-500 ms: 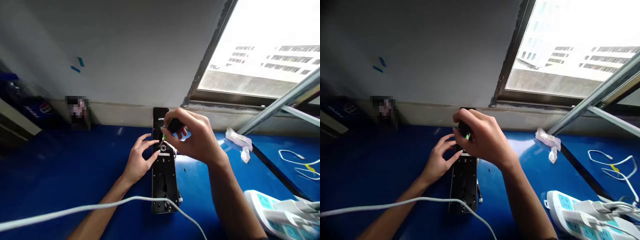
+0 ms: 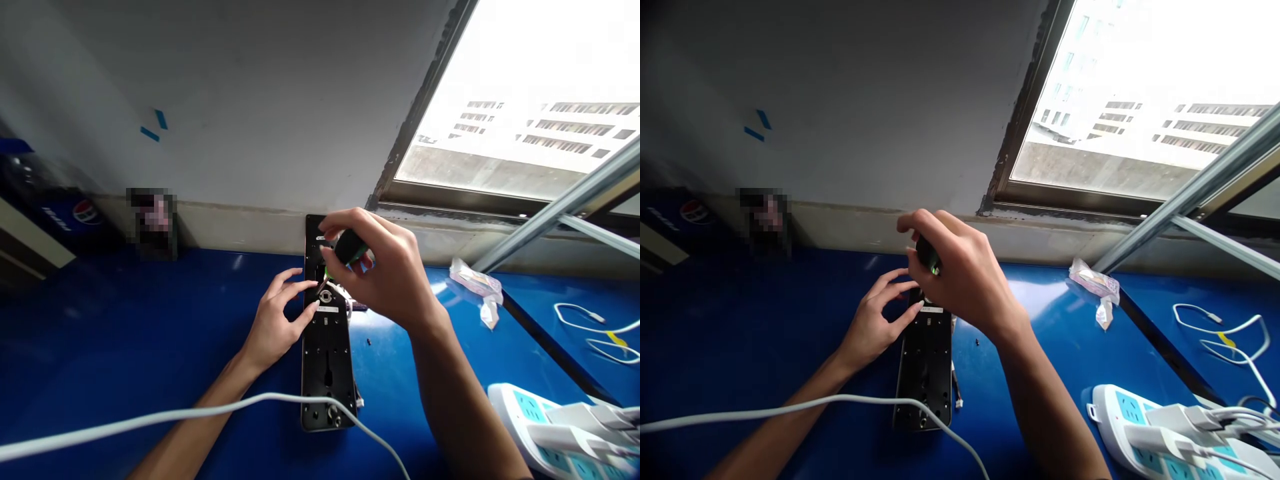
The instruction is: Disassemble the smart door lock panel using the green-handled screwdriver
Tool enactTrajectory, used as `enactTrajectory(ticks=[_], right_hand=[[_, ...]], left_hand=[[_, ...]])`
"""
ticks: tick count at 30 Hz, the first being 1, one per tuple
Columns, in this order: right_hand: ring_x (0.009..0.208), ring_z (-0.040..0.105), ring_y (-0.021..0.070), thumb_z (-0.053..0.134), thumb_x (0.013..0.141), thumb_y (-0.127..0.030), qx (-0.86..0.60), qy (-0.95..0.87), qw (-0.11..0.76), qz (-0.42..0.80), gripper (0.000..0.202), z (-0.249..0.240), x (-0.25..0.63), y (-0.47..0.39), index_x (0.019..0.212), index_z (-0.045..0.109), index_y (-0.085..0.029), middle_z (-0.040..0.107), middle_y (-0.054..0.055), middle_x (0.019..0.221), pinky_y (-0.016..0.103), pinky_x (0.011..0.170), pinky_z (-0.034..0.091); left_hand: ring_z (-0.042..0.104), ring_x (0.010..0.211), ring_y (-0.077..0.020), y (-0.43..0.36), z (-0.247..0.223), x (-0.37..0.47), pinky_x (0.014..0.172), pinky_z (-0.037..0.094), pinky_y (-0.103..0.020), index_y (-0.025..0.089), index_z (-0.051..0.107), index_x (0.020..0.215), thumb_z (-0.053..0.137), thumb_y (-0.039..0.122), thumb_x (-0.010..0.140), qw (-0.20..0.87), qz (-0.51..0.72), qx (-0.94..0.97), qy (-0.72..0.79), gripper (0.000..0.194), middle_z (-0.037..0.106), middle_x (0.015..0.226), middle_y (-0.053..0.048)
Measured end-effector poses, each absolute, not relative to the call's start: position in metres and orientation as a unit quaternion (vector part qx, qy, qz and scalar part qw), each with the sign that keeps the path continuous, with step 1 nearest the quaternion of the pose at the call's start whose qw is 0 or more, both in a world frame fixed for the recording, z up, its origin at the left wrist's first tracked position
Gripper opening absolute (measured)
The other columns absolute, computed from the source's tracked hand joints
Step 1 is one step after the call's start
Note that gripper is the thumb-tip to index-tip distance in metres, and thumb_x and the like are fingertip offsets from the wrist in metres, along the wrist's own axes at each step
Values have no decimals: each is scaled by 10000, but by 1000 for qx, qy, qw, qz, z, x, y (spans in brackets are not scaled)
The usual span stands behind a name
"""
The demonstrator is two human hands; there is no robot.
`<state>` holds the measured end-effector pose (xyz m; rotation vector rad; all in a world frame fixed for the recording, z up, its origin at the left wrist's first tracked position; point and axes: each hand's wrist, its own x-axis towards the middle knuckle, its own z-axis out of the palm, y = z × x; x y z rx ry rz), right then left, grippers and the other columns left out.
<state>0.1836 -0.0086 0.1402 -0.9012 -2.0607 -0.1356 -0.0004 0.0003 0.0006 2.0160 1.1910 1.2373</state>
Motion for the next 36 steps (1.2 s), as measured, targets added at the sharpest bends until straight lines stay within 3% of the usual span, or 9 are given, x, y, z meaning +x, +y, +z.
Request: enactTrajectory(ticks=[3,7,11,16,20,25,29,33,36], right_hand=[[811,621,129,644,816,-76,-366,-838,405,-29,409,141,185,-10,1201,611,-210,692,21,1094,264,688,484],[841,652,135,662,879,-131,-372,-830,415,-33,326,142,186,-8,1191,619,-216,693,8,1018,266,716,494],[920,660,145,641,797,-49,-350,-843,408,0,506,143,189,-5,1269,586,-220,691,24,1126,261,728,496],[753,593,114,697,862,-141,-365,-832,418,-8,300,144,195,-1,1143,625,-218,693,-7,972,260,688,480],[792,595,126,648,809,-80,-343,-845,410,7,432,144,197,0,1214,598,-222,684,22,1077,267,699,489],[831,622,130,677,881,-149,-340,-844,416,5,312,144,195,-1,1179,616,-221,692,8,1020,260,733,498],[882,637,145,621,821,-75,-331,-850,410,2,445,142,194,-1,1240,591,-221,689,30,1126,262,720,491],[890,642,156,666,878,-151,-333,-847,413,-20,323,140,193,1,1188,611,-224,695,20,1049,271,735,492],[952,652,161,602,852,-72,-323,-849,417,-5,413,140,191,-1,1232,585,-234,689,31,1117,266,755,503]], left_hand=[[700,1138,-248,1,0,-1,1115,549,-473,266,745,1206,712,325,937,245,447,740,439,277,564,1481,-75],[660,1237,-271,2,-2,-2,1114,554,-466,279,737,1239,720,338,933,230,449,743,440,312,575,1466,-69],[656,1251,-259,2,-2,-2,1048,598,-413,285,738,1226,723,352,932,232,452,744,434,302,572,1468,-60],[653,1257,-261,2,0,-2,1005,618,-396,294,739,1232,723,355,932,225,451,746,436,306,567,1472,-59],[673,1203,-254,3,-1,-3,964,635,-398,292,736,1231,722,364,931,233,450,743,437,309,572,1462,-54],[652,1220,-245,4,-3,-2,964,639,-390,299,693,1309,726,365,927,246,460,736,432,388,565,1463,-53],[634,1248,-258,5,-3,-2,968,642,-400,298,684,1309,717,373,930,259,459,734,429,388,569,1453,-60],[645,1233,-259,4,-2,-1,971,644,-408,294,681,1309,711,376,931,252,459,736,430,388,566,1452,-64],[641,1240,-264,4,-1,-1,963,646,-406,285,693,1288,708,373,933,251,455,738,431,365,568,1451,-72]])
